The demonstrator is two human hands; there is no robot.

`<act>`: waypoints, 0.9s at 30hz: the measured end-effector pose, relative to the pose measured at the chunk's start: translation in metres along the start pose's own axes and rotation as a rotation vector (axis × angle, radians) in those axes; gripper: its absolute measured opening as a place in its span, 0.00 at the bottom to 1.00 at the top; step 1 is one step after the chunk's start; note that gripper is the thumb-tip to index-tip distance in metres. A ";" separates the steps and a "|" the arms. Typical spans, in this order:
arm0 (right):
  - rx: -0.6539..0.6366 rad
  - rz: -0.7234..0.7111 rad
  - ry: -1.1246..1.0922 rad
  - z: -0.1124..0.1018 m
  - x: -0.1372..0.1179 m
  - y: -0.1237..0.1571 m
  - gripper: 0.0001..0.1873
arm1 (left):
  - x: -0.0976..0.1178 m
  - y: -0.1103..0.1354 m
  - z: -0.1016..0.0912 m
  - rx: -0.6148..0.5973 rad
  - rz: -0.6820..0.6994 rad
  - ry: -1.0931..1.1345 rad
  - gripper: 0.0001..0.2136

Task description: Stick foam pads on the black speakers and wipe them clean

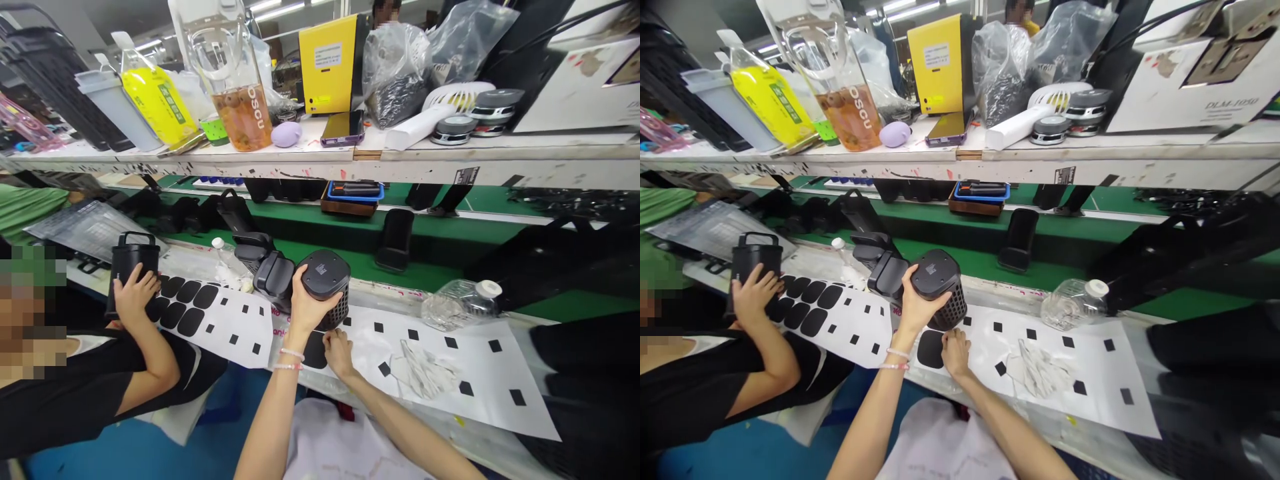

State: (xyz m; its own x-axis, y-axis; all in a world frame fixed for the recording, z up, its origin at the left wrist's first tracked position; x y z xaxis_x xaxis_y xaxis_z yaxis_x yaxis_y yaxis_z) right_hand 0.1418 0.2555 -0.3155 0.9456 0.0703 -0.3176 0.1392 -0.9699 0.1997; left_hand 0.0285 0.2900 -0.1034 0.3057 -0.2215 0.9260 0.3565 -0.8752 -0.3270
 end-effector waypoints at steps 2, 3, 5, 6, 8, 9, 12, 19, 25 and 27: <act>0.020 0.019 0.013 0.000 0.002 -0.001 0.09 | -0.001 0.000 -0.001 -0.002 -0.009 0.004 0.44; 0.028 0.021 0.019 0.000 0.003 -0.002 0.09 | -0.001 0.000 -0.002 -0.002 -0.012 0.005 0.44; 0.038 -0.002 0.024 0.001 0.004 -0.007 0.09 | -0.001 0.000 -0.004 -0.006 -0.016 0.009 0.43; 0.043 -0.030 0.021 0.000 0.003 -0.009 0.08 | -0.001 0.000 -0.003 -0.011 -0.017 0.011 0.44; 0.059 -0.118 0.004 -0.002 -0.001 -0.011 0.07 | -0.001 0.000 -0.002 -0.021 -0.017 0.014 0.44; 0.068 -0.182 -0.010 -0.003 -0.004 -0.009 0.06 | -0.001 0.000 -0.002 -0.024 -0.015 0.016 0.44; 0.080 -0.412 -0.059 -0.010 -0.017 0.010 0.03 | -0.002 -0.001 -0.001 -0.027 -0.011 0.022 0.44; 0.097 -0.660 -0.036 -0.020 -0.042 0.042 0.17 | -0.003 0.000 -0.001 -0.045 -0.001 0.034 0.43; 0.031 -0.817 0.147 -0.013 -0.075 0.043 0.19 | 0.000 0.003 -0.002 -0.050 -0.017 0.023 0.43; 0.006 -0.932 0.175 -0.021 -0.082 0.063 0.18 | 0.000 0.003 -0.003 -0.043 -0.015 0.018 0.43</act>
State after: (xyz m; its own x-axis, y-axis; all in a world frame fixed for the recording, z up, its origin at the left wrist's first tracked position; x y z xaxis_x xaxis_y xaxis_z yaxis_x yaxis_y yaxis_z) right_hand 0.0787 0.1934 -0.2574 0.4851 0.8504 -0.2036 0.8594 -0.5067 -0.0689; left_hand 0.0267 0.2860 -0.1043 0.2845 -0.2152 0.9342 0.3228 -0.8961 -0.3047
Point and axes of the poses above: each hand's wrist, its own y-axis away from the middle knuckle, its own z-axis out of the palm, x = y × z, the point moved 8 cm from there along -y, towards the middle knuckle, and after that the axes turned 12 degrees about y, right-handed, at the moved point
